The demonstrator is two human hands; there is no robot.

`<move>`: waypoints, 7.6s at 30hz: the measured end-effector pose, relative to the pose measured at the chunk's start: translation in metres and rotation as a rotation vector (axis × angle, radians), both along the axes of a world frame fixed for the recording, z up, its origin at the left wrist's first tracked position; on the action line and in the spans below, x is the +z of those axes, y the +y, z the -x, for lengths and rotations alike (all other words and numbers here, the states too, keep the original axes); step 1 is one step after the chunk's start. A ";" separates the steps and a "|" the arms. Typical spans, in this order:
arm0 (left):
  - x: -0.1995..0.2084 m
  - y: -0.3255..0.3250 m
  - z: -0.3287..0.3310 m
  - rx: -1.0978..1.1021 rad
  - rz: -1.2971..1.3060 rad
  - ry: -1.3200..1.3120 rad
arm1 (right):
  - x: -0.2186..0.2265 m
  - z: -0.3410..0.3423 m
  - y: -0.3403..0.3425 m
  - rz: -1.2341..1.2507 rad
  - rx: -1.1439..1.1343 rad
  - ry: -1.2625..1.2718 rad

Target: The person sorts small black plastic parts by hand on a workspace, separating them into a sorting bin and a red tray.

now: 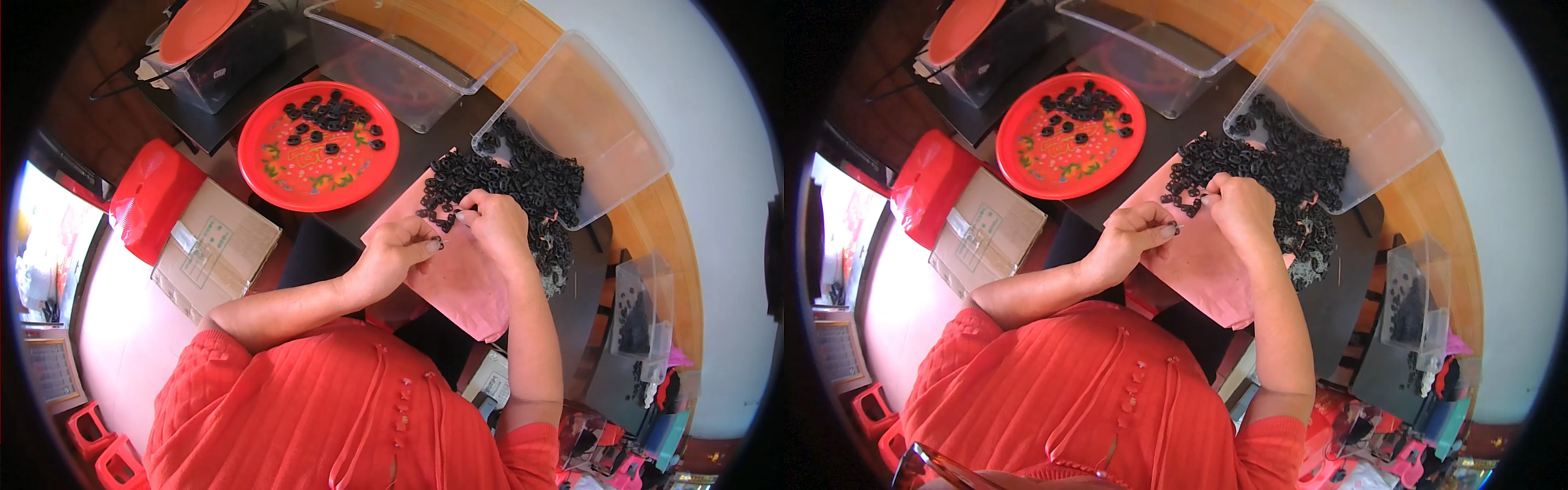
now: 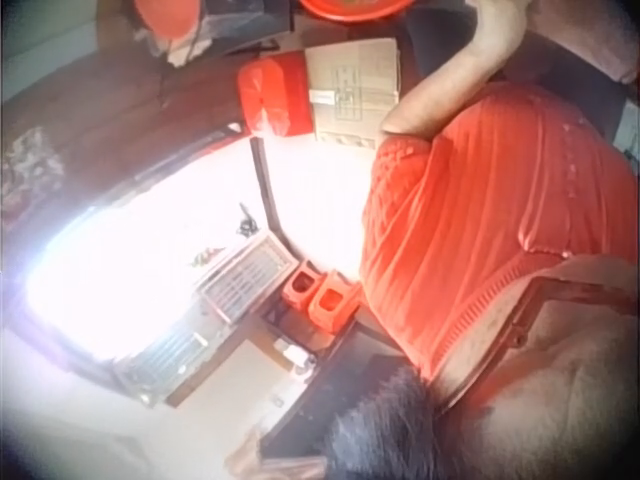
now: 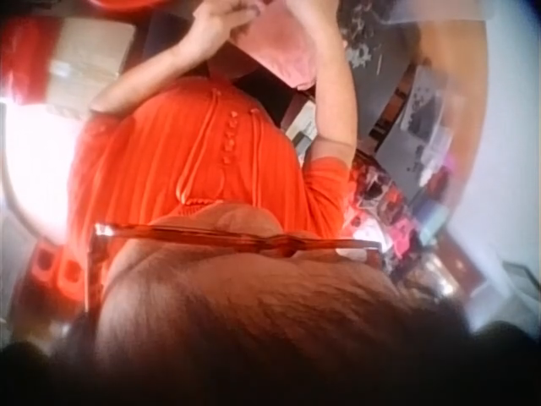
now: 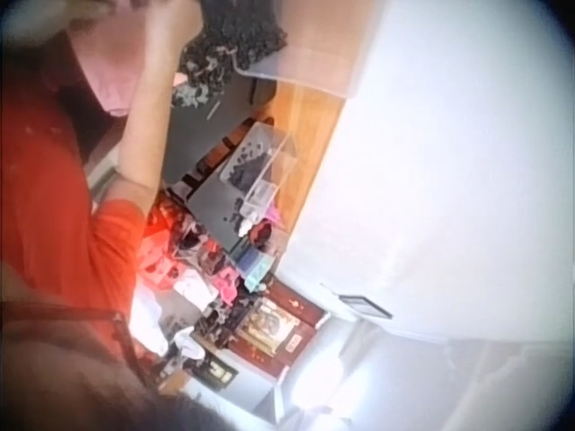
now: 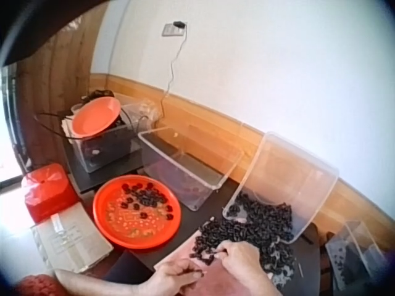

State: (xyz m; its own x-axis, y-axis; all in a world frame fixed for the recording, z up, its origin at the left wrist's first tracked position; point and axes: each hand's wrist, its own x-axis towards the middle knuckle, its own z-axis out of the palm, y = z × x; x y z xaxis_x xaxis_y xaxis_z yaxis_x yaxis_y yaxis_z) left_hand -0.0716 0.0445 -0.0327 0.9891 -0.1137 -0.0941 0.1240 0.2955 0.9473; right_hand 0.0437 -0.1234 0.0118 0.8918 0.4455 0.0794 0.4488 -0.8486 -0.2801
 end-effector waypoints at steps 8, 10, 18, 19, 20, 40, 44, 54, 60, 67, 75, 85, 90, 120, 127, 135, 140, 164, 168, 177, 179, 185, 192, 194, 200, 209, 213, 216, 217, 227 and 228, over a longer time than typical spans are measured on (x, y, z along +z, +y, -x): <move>0.007 -0.004 0.000 0.047 0.005 0.042 | -0.006 -0.005 0.004 0.080 0.057 -0.043; 0.006 -0.006 -0.001 0.047 0.022 0.042 | -0.006 -0.003 0.002 0.089 0.051 -0.051; 0.000 -0.005 -0.001 0.028 -0.098 -0.018 | -0.015 0.052 -0.039 0.020 0.081 -0.169; 0.001 -0.007 -0.001 0.013 -0.100 -0.016 | -0.021 0.057 -0.042 0.050 0.088 -0.216; 0.003 -0.008 -0.001 0.013 -0.136 -0.027 | -0.023 0.061 -0.045 0.049 0.075 -0.213; 0.018 -0.029 0.000 0.021 -0.195 0.026 | -0.020 0.076 -0.043 -1.251 -0.202 0.665; 0.015 -0.032 -0.004 0.014 -0.190 0.008 | -0.016 0.079 -0.038 -1.326 -0.207 0.650; 0.016 -0.036 -0.005 0.031 -0.168 -0.002 | -0.014 0.079 -0.033 -1.313 -0.201 0.633; 0.008 -0.037 -0.001 0.027 -0.060 0.016 | -0.020 0.088 -0.025 -1.393 -0.151 0.552; 0.004 -0.043 0.000 0.091 -0.025 -0.041 | -0.017 0.090 -0.029 -1.432 -0.135 0.555; 0.014 -0.034 -0.005 -0.150 0.002 -0.248 | -0.005 0.077 -0.051 -1.389 -0.045 0.745; 0.016 -0.027 -0.007 -0.191 -0.172 -0.412 | -0.001 0.089 -0.058 -1.376 -0.052 0.833; 0.019 -0.028 -0.006 -0.164 -0.186 -0.503 | 0.002 0.092 -0.059 -1.246 -0.047 0.855; 0.025 0.016 0.000 -0.062 -0.314 -0.617 | -0.013 0.094 -0.021 -1.345 -0.005 0.960; 0.066 0.120 -0.044 0.370 -0.668 -0.421 | -0.025 0.027 -0.042 -0.371 0.122 -0.169; 0.056 0.137 -0.055 0.430 -1.487 -0.831 | -0.016 0.034 -0.046 -0.041 0.166 -0.288; 0.054 0.051 -0.044 0.115 -1.235 -0.672 | -0.012 0.037 -0.050 -0.099 0.182 -0.259; 0.037 -0.066 -0.032 -0.262 -0.195 -0.019 | -0.016 0.087 -0.075 -1.107 0.009 0.086; 0.038 -0.067 -0.014 -0.241 0.271 0.358 | -0.019 0.096 -0.077 -1.126 0.038 0.075; 0.028 -0.047 -0.013 -0.312 0.342 0.453 | -0.023 0.095 -0.071 -0.937 0.203 -0.173; 0.017 -0.036 -0.027 -0.204 -0.446 -0.322 | -0.028 0.097 -0.071 -0.998 0.094 -0.089; 0.014 -0.024 -0.085 0.094 -1.483 -0.854 | -0.035 0.099 -0.075 -1.150 -0.108 0.143; 0.025 -0.039 -0.076 -0.259 -1.346 -1.235 | -0.042 0.102 -0.084 -1.294 -0.183 0.169; 0.023 -0.038 -0.071 -0.234 -1.118 -1.181 | -0.043 0.103 -0.086 -1.321 -0.211 0.198; 0.029 -0.036 -0.048 -0.218 -1.172 -0.997 | -0.043 0.102 -0.089 -1.358 -0.251 0.246; 0.006 -0.050 -0.055 -0.245 -1.187 -1.224 | -0.043 0.103 -0.090 -1.373 -0.247 0.261; -0.003 -0.049 -0.061 -0.144 -1.303 -1.324 | -0.047 0.103 -0.088 -1.372 -0.249 0.287; -0.001 -0.055 -0.053 -0.053 -1.185 -1.050 | -0.044 0.103 -0.084 -1.363 -0.213 0.206; 0.009 -0.059 -0.045 -0.134 -0.909 -0.723 | -0.042 0.105 -0.082 -1.354 -0.191 0.143; 0.046 -0.064 -0.008 -0.221 0.285 0.243 | -0.039 0.117 -0.046 -1.290 -0.074 -0.169; 0.043 -0.062 -0.006 -0.216 0.291 0.242 | -0.038 0.118 -0.045 -1.323 -0.089 -0.147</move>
